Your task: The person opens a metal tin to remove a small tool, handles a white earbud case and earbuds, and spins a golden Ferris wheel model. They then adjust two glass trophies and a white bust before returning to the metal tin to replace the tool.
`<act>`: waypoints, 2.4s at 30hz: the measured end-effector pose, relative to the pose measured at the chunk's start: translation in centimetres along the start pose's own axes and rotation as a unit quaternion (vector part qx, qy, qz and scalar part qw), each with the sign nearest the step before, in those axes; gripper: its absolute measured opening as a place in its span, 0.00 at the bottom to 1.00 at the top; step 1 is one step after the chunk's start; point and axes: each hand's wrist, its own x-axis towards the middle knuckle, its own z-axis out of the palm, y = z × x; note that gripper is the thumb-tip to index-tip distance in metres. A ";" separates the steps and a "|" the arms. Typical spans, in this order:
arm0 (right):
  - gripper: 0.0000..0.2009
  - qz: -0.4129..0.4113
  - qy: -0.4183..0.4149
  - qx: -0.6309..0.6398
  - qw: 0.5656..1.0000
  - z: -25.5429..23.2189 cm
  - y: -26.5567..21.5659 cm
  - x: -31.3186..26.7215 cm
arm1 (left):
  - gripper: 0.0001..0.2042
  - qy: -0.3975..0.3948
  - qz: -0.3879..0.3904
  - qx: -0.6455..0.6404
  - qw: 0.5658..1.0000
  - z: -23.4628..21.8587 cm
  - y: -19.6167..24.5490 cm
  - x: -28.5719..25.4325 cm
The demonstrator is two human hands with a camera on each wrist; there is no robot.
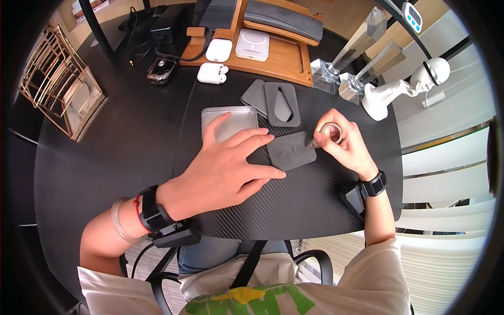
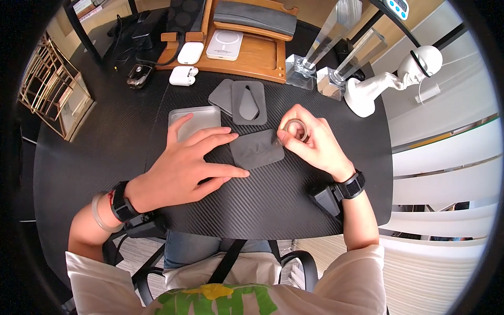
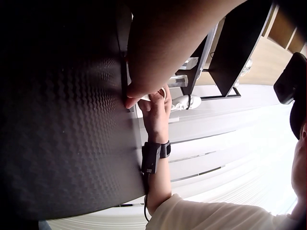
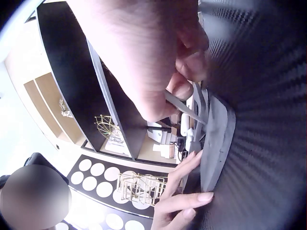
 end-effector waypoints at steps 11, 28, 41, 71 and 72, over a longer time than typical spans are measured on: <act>0.06 -0.024 0.009 0.021 0.999 1.0 0.3 0.2 | 0.11 0.012 0.004 -0.008 1.000 0.2 -0.1 -0.1; 0.07 -0.023 0.077 -0.027 0.996 1.9 0.0 0.3 | 0.11 0.009 0.005 -0.003 1.000 0.1 -0.1 0.0; 0.07 -0.011 0.071 -0.004 0.997 2.2 -0.1 0.5 | 0.12 0.003 0.005 -0.005 1.000 0.2 0.0 0.0; 0.06 -0.017 -0.004 0.002 1.000 0.5 -0.1 0.3 | 0.13 0.003 0.003 -0.004 1.000 0.1 0.0 -0.1; 0.06 -0.024 0.001 -0.005 1.000 0.4 0.4 0.3 | 0.13 0.003 0.003 -0.004 1.000 0.0 0.1 -0.1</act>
